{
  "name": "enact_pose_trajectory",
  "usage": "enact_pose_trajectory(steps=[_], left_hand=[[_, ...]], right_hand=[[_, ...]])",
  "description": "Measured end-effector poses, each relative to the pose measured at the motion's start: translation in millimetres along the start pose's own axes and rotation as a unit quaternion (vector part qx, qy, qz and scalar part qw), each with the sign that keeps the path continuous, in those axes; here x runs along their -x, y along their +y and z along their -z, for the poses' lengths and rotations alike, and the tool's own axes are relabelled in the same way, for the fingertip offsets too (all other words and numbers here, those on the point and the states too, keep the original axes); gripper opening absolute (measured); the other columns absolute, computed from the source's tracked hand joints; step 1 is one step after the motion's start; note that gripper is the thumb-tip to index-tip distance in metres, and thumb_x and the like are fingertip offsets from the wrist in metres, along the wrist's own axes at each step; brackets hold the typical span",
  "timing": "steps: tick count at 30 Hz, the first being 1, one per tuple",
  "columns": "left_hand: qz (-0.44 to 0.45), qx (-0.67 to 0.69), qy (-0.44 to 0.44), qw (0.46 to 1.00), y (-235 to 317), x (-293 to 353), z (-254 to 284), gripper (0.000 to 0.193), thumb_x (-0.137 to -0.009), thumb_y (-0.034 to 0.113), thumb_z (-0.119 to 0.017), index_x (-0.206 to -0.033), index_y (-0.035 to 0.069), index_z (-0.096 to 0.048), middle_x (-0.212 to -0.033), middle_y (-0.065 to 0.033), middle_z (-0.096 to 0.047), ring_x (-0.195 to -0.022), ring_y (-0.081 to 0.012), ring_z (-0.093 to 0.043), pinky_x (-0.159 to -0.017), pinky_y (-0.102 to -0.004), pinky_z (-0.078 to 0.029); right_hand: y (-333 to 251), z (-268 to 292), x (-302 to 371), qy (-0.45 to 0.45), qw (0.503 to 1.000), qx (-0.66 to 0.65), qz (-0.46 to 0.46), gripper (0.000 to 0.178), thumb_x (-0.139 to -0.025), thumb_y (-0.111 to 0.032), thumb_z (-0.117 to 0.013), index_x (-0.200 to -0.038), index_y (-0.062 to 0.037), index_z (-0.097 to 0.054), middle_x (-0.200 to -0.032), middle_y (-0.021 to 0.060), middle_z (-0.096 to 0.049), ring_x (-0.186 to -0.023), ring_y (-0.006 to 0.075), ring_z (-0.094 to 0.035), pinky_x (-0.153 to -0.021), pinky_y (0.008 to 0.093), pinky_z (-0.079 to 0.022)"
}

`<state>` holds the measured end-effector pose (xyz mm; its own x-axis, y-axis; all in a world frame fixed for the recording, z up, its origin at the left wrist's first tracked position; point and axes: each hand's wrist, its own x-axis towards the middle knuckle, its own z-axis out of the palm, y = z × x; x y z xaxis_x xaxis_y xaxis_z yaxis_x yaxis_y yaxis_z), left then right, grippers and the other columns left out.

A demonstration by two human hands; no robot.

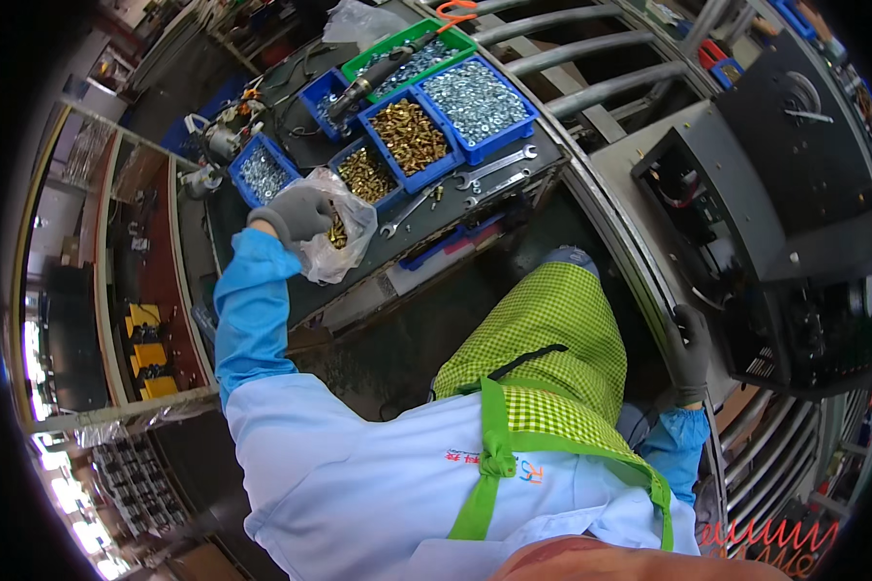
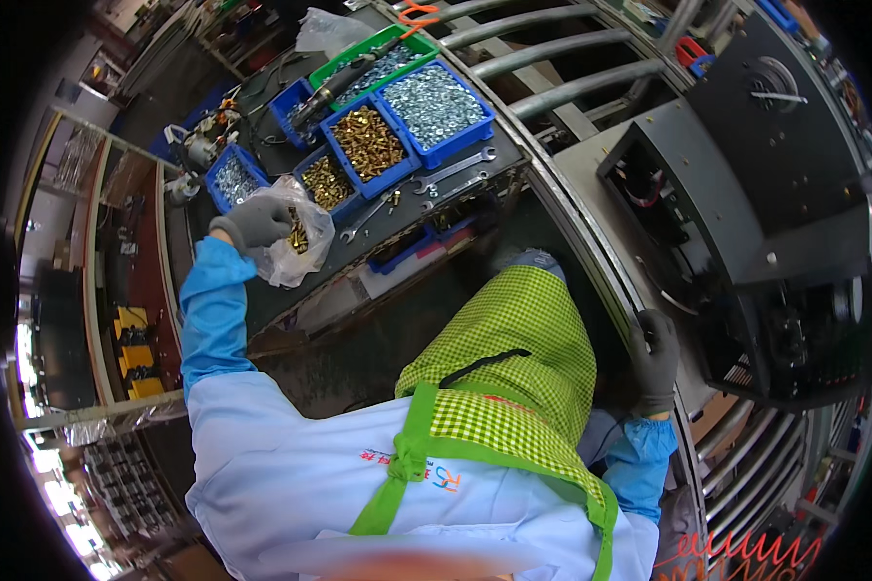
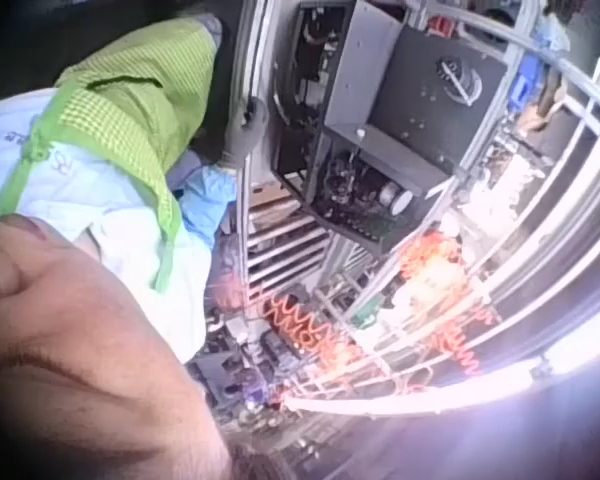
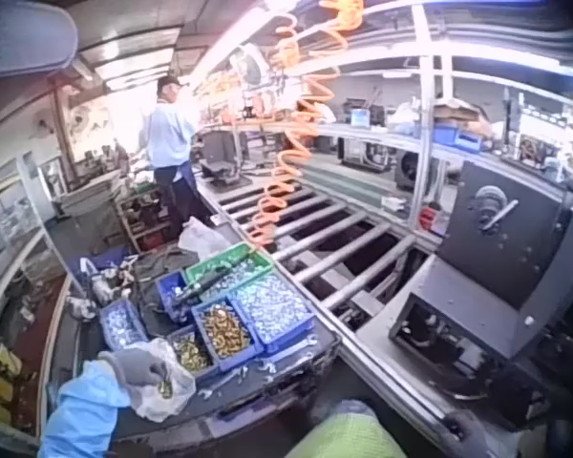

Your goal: The person assembles electronic machine components by securing fasteners and screws into a metal chassis and machine subassembly using a pneumatic screwdriver, wrench, and pliers.

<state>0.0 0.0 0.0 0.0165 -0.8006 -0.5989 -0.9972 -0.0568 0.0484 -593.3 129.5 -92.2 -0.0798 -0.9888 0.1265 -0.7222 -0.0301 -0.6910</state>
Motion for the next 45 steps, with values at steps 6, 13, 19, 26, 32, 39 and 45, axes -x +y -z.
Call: enact_pose_trajectory(steps=[6,13,19,26,32,39,45], left_hand=[[0.002,0.0,0.294,0.956,-5.5,-12.4,-83.3,0.049,-0.068,0.03,-0.072,-0.111,0.01,-0.06,-0.118,-0.0167,-0.057,-0.111,-0.0326,-0.053,-0.09,-0.0412,-0.045],[0.024,0.008,0.246,0.969,-11.3,-28.2,-91.4,0.048,-0.076,0.029,-0.066,-0.118,0.009,-0.055,-0.122,-0.0188,-0.054,-0.112,-0.035,-0.053,-0.092,-0.0445,-0.044],[-0.025,-0.081,0.222,0.971,-27.9,-51.4,-81.5,0.04,-0.072,0.032,-0.065,-0.103,0.007,-0.064,-0.106,-0.0202,-0.063,-0.096,-0.0367,-0.06,-0.087,-0.0432,-0.046],[0.002,0.029,0.286,0.958,-15.4,-39.8,-106.5,0.031,-0.076,0.024,-0.062,-0.1,0.005,-0.064,-0.107,-0.0204,-0.061,-0.093,-0.039,-0.061,-0.086,-0.046,-0.047],[0.065,0.037,0.264,0.962,-1.4,-14.1,-86.1,0.037,-0.077,0.024,-0.063,-0.109,0.007,-0.06,-0.11,-0.0195,-0.06,-0.099,-0.0383,-0.06,-0.087,-0.0433,-0.048],[0.063,0.03,0.222,0.973,1.6,-30.6,-89.1,0.033,-0.08,0.022,-0.06,-0.108,0.007,-0.061,-0.104,-0.0173,-0.064,-0.099,-0.0345,-0.06,-0.086,-0.0414,-0.048],[-0.032,-0.004,0.324,0.945,-17.5,-29.7,-80.7,0.02,-0.08,0.014,-0.057,-0.097,0.006,-0.066,-0.1,-0.0171,-0.065,-0.095,-0.0349,-0.061,-0.085,-0.0422,-0.047]], right_hand=[[-26.3,-12.5,-34.9,-0.014,0.998,-0.04,0.053,0.022,-0.081,-0.005,-0.062,-0.103,0.0002,-0.06,-0.104,0.0118,-0.058,-0.092,0.0206,-0.059,-0.077,0.0288,-0.048],[-68.0,-40.6,-73.5,-0.054,0.984,-0.058,0.159,0.027,-0.08,-0.006,-0.063,-0.106,-0.0021,-0.06,-0.108,0.0117,-0.057,-0.092,0.0219,-0.059,-0.078,0.0291,-0.048],[-87.3,-49.5,-71.8,-0.103,0.978,-0.053,0.173,0.026,-0.078,-0.01,-0.064,-0.103,-0.0023,-0.06,-0.104,0.0139,-0.059,-0.093,0.0276,-0.059,-0.08,0.0334,-0.047],[-49.5,-39.6,-45.7,-0.103,0.983,-0.041,0.149,0.024,-0.076,-0.01,-0.064,-0.099,-0.0016,-0.06,-0.102,0.0151,-0.058,-0.093,0.0304,-0.058,-0.08,0.0356,-0.047],[-48.2,-34.0,-41.8,-0.117,0.984,-0.054,0.119,0.025,-0.076,-0.01,-0.063,-0.1,-0.0013,-0.06,-0.102,0.0148,-0.058,-0.093,0.0294,-0.058,-0.079,0.0342,-0.047],[-55.9,-47.8,-41.6,-0.123,0.979,-0.069,0.149,0.025,-0.076,-0.01,-0.064,-0.098,0.0003,-0.06,-0.102,0.0172,-0.059,-0.094,0.0317,-0.059,-0.082,0.0361,-0.047],[-48.1,-42.9,-34.9,-0.115,0.981,-0.042,0.149,0.025,-0.075,-0.009,-0.064,-0.098,0.0013,-0.06,-0.101,0.0175,-0.06,-0.094,0.0328,-0.059,-0.081,0.0367,-0.048]])
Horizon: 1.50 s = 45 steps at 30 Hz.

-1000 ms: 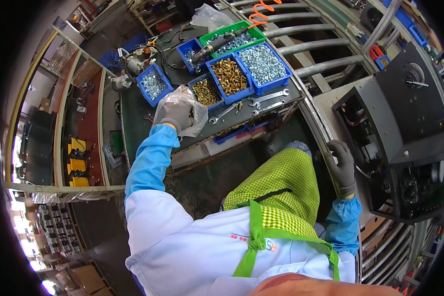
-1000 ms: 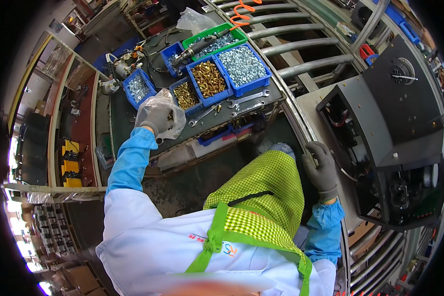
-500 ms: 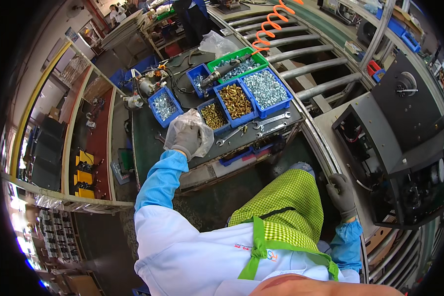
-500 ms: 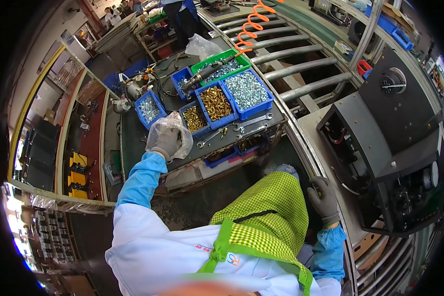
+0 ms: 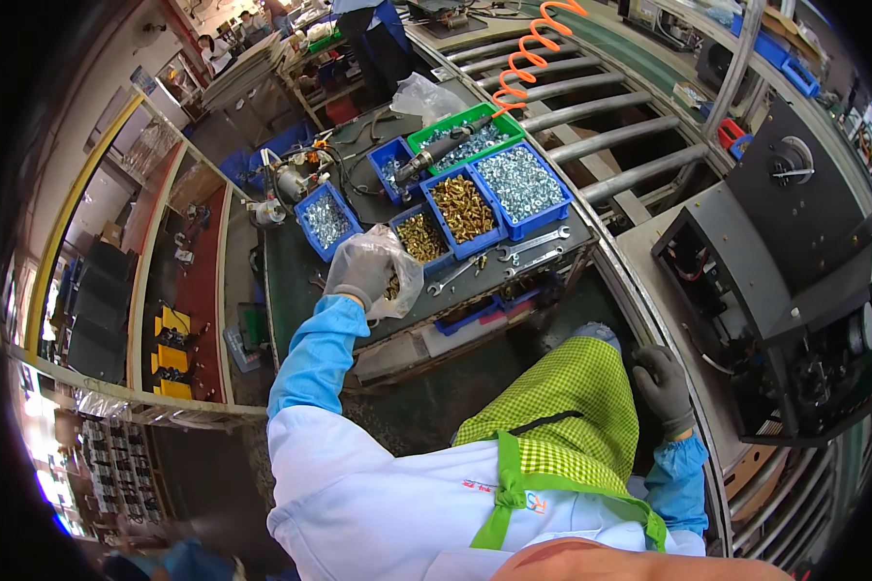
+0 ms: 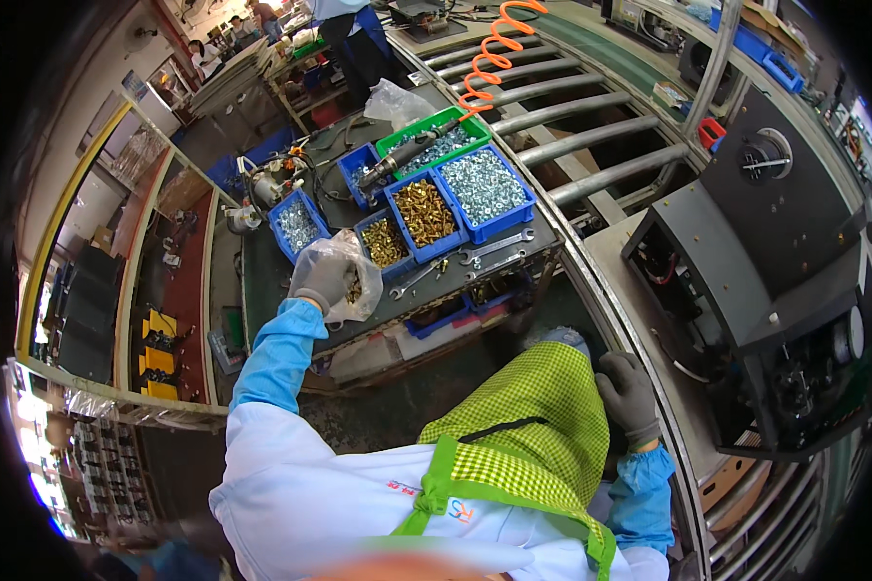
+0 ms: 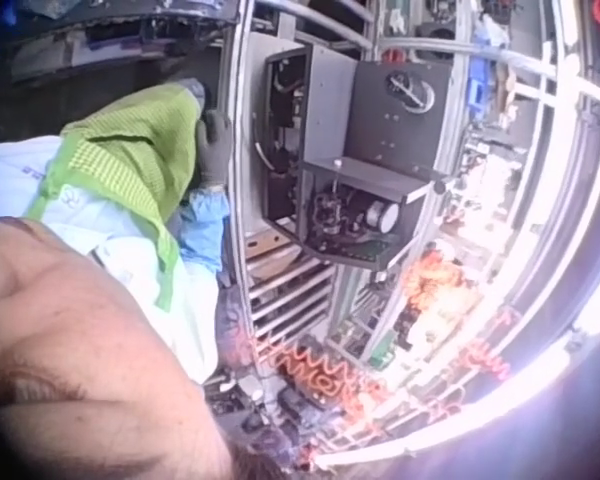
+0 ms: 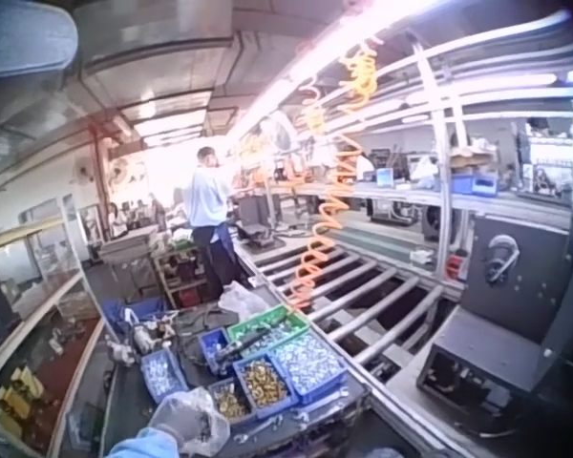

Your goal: The person assembles electronic machine components by securing fasteners and screws into a metal chassis and machine subassembly using a pneumatic screwdriver, wrench, and pliers.

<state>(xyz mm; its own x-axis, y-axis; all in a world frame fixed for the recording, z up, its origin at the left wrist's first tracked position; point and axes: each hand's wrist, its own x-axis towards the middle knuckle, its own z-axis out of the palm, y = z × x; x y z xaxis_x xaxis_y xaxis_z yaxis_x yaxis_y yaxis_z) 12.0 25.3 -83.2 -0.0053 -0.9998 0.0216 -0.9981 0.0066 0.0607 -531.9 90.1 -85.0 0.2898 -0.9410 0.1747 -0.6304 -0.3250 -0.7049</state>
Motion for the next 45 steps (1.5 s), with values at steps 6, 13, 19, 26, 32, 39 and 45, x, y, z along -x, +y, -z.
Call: enact_pose_trajectory(steps=[6,13,19,26,32,39,45], left_hand=[[-0.041,0.07,0.103,0.991,-21.6,5.4,26.0,0.02,-0.077,0.005,-0.057,-0.095,0.003,-0.065,-0.097,-0.0199,-0.063,-0.095,-0.0378,-0.058,-0.084,-0.0427,-0.046],[-0.062,0.169,0.133,0.975,57.7,24.4,94.2,0.025,-0.079,0.005,-0.057,-0.103,0.003,-0.063,-0.099,-0.019,-0.063,-0.09,-0.0363,-0.061,-0.08,-0.0386,-0.049],[-0.349,0.385,-0.083,0.851,184.7,33.0,49.8,0.023,-0.083,0.014,-0.06,-0.106,0.007,-0.061,-0.096,-0.0121,-0.063,-0.09,-0.0298,-0.06,-0.078,-0.0384,-0.049],[-0.421,0.349,-0.023,0.837,185.7,9.1,61.7,0.048,-0.079,0.026,-0.068,-0.119,0.007,-0.051,-0.12,-0.0154,-0.053,-0.104,-0.0353,-0.055,-0.083,-0.0411,-0.048],[-0.004,0.176,0.264,0.948,-9.5,-83.0,77.7,0.04,-0.08,0.033,-0.066,-0.109,0.006,-0.061,-0.099,-0.0156,-0.065,-0.092,-0.0307,-0.063,-0.082,-0.0399,-0.049],[0.126,0.112,0.147,0.975,-85.2,-176.0,45.6,0.036,-0.079,0.031,-0.064,-0.109,0.011,-0.062,-0.109,-0.0165,-0.063,-0.103,-0.031,-0.06,-0.089,-0.0396,-0.046],[0.099,-0.029,-0.065,0.993,-67.5,-250.7,21.9,0.038,-0.081,0.03,-0.061,-0.118,0.019,-0.06,-0.118,-0.0118,-0.06,-0.112,-0.0286,-0.056,-0.094,-0.0377,-0.044]], right_hand=[[-5.8,6.4,0.2,0.01,0.999,-0.035,-0.032,0.026,-0.075,-0.007,-0.064,-0.099,0.0013,-0.06,-0.103,0.0163,-0.059,-0.091,0.0298,-0.06,-0.078,0.0345,-0.049],[-8.6,-50.5,-2.2,-0.03,0.967,-0.248,-0.045,0.027,-0.08,-0.003,-0.062,-0.106,0.0009,-0.059,-0.107,0.0117,-0.059,-0.089,0.0194,-0.06,-0.078,0.0285,-0.05],[-82.6,-109.2,-33.5,-0.205,0.609,-0.723,-0.256,0.05,-0.095,-0.046,-0.043,-0.127,-0.0075,-0.044,-0.112,0.0103,-0.056,-0.09,0.0193,-0.058,-0.071,0.0303,-0.05],[-76.5,-109.2,-30.8,-0.179,0.53,-0.769,-0.311,0.023,-0.096,-0.028,-0.048,-0.103,-0.0063,-0.051,-0.085,0.0006,-0.053,-0.059,0.006,-0.044,-0.043,0.0152,-0.034],[-9.3,-51.2,3.0,0.014,0.626,-0.714,-0.314,0.02,-0.096,-0.024,-0.048,-0.104,-0.0073,-0.052,-0.074,-0.0023,-0.045,-0.045,0.0013,-0.028,-0.036,0.014,-0.022],[62.1,4.1,40.4,0.201,0.954,-0.022,-0.222,0.015,-0.091,-0.017,-0.053,-0.094,-0.0033,-0.058,-0.074,0.01,-0.055,-0.067,0.0266,-0.055,-0.063,0.0359,-0.044],[93.6,8.8,64.8,0.215,0.938,0.209,-0.174,0.018,-0.091,-0.021,-0.052,-0.091,-0.0041,-0.058,-0.083,0.016,-0.059,-0.076,0.0351,-0.058,-0.066,0.0401,-0.045]])
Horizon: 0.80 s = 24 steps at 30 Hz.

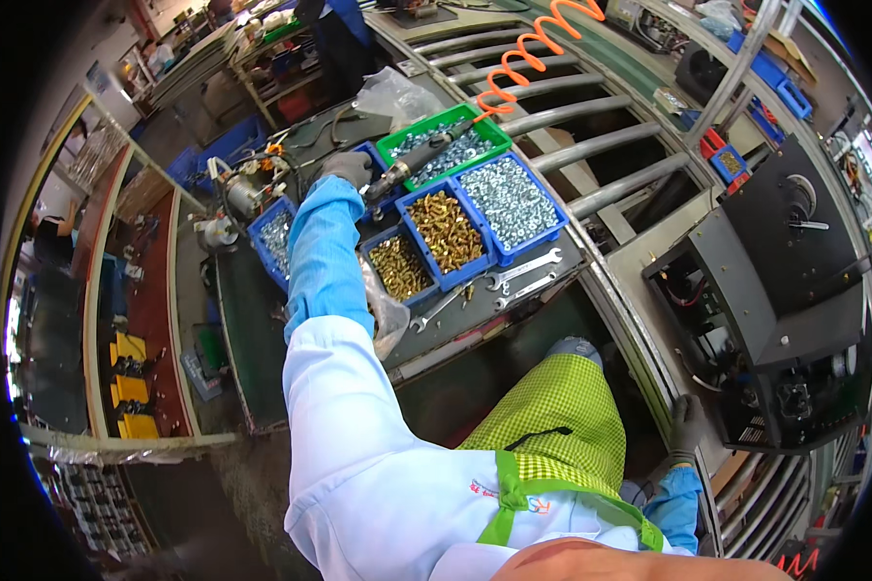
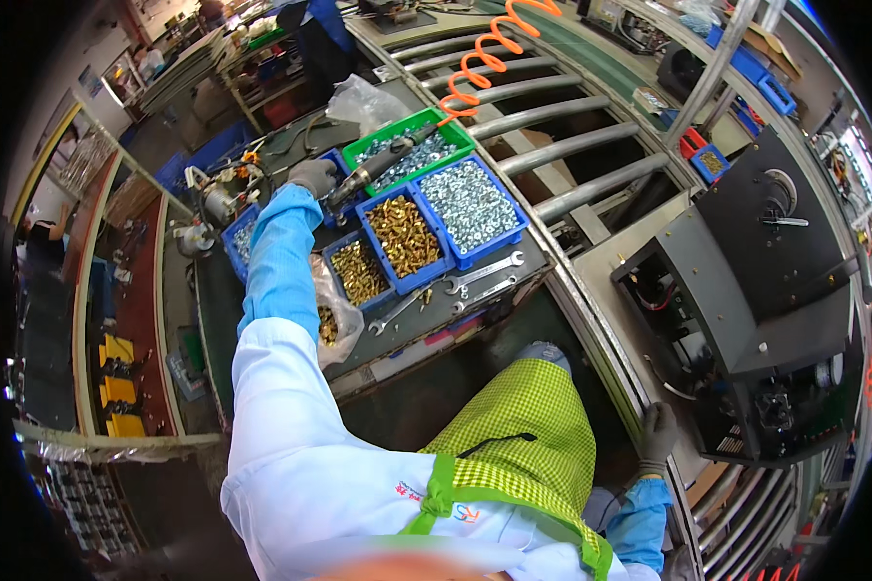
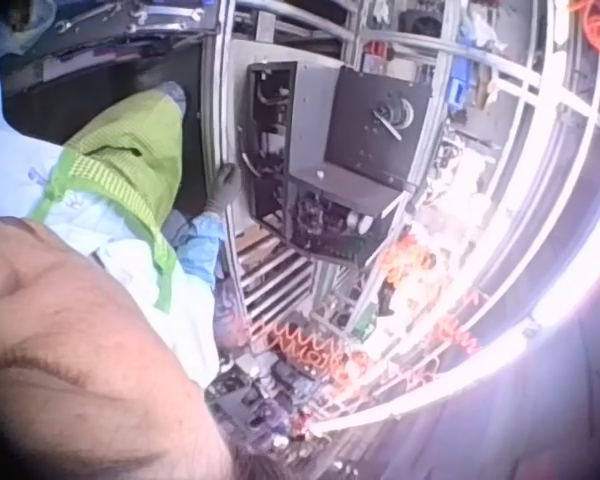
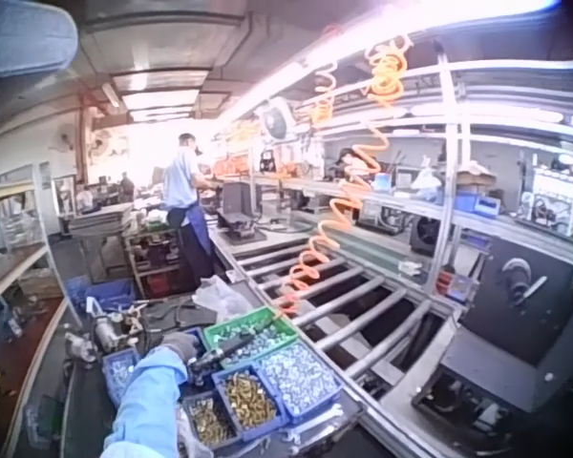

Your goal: The person assembles electronic machine components by securing fasteners and screws into a metal chassis and machine subassembly using a pneumatic screwdriver, wrench, and pliers.

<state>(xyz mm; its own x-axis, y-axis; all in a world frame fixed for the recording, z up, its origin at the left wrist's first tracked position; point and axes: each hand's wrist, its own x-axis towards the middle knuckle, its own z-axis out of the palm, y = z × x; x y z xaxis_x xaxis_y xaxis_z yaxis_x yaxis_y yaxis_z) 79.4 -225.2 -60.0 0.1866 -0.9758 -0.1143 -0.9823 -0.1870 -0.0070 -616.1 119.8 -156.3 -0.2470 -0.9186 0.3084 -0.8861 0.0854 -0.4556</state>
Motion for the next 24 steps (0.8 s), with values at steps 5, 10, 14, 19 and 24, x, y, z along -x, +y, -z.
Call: enact_pose_trajectory(steps=[5,10,14,19,24], left_hand=[[0.056,-0.069,-0.031,0.996,3.2,-24.6,-28.5,0.027,-0.084,0.019,-0.056,-0.111,0.019,-0.061,-0.118,-0.0128,-0.06,-0.115,-0.0308,-0.054,-0.105,-0.0517,-0.028],[0.058,-0.022,0.036,0.997,-9.3,-33.4,-38.6,0.023,-0.083,0.02,-0.055,-0.104,0.021,-0.066,-0.109,-0.0087,-0.065,-0.107,-0.0289,-0.059,-0.105,-0.0539,-0.023],[0.001,0.084,0.085,0.993,-29.2,-27.7,-30.6,0.023,-0.085,0.023,-0.058,-0.104,0.017,-0.068,-0.104,-0.0115,-0.066,-0.1,-0.029,-0.061,-0.085,-0.0366,-0.048],[-0.024,0.212,0.102,0.972,-51.1,-13.9,-22.3,0.022,-0.083,0.022,-0.058,-0.101,0.014,-0.068,-0.101,-0.0115,-0.067,-0.098,-0.0279,-0.062,-0.087,-0.0364,-0.047],[-0.003,0.322,0.16,0.933,-62.6,2.7,-22.2,0.021,-0.084,0.021,-0.06,-0.101,0.012,-0.068,-0.097,-0.0111,-0.067,-0.093,-0.0233,-0.063,-0.083,-0.0335,-0.048]], right_hand=[[-0.9,-16.4,3.4,0.061,0.997,0.049,-0.011,0.019,-0.091,-0.023,-0.052,-0.091,-0.0047,-0.058,-0.085,0.016,-0.06,-0.077,0.0355,-0.058,-0.067,0.0411,-0.046],[1.7,-16.9,2.7,0.054,0.996,0.063,-0.015,0.019,-0.091,-0.022,-0.052,-0.091,-0.0044,-0.059,-0.085,0.0164,-0.06,-0.079,0.0353,-0.059,-0.068,0.0412,-0.046],[-0.4,-17.2,2.4,0.043,0.996,0.064,-0.032,0.019,-0.091,-0.021,-0.051,-0.092,-0.0032,-0.059,-0.086,0.017,-0.06,-0.079,0.0354,-0.058,-0.069,0.0402,-0.046],[-1.7,-18.1,3.9,0.048,0.997,0.041,-0.043,0.018,-0.091,-0.019,-0.052,-0.093,-0.0022,-0.059,-0.087,0.0172,-0.06,-0.08,0.0344,-0.059,-0.071,0.0393,-0.046],[-1.8,-18.2,4.3,0.06,0.997,0.035,-0.028,0.019,-0.091,-0.019,-0.053,-0.094,-0.0015,-0.06,-0.088,0.0172,-0.06,-0.081,0.0335,-0.059,-0.072,0.0392,-0.047]])
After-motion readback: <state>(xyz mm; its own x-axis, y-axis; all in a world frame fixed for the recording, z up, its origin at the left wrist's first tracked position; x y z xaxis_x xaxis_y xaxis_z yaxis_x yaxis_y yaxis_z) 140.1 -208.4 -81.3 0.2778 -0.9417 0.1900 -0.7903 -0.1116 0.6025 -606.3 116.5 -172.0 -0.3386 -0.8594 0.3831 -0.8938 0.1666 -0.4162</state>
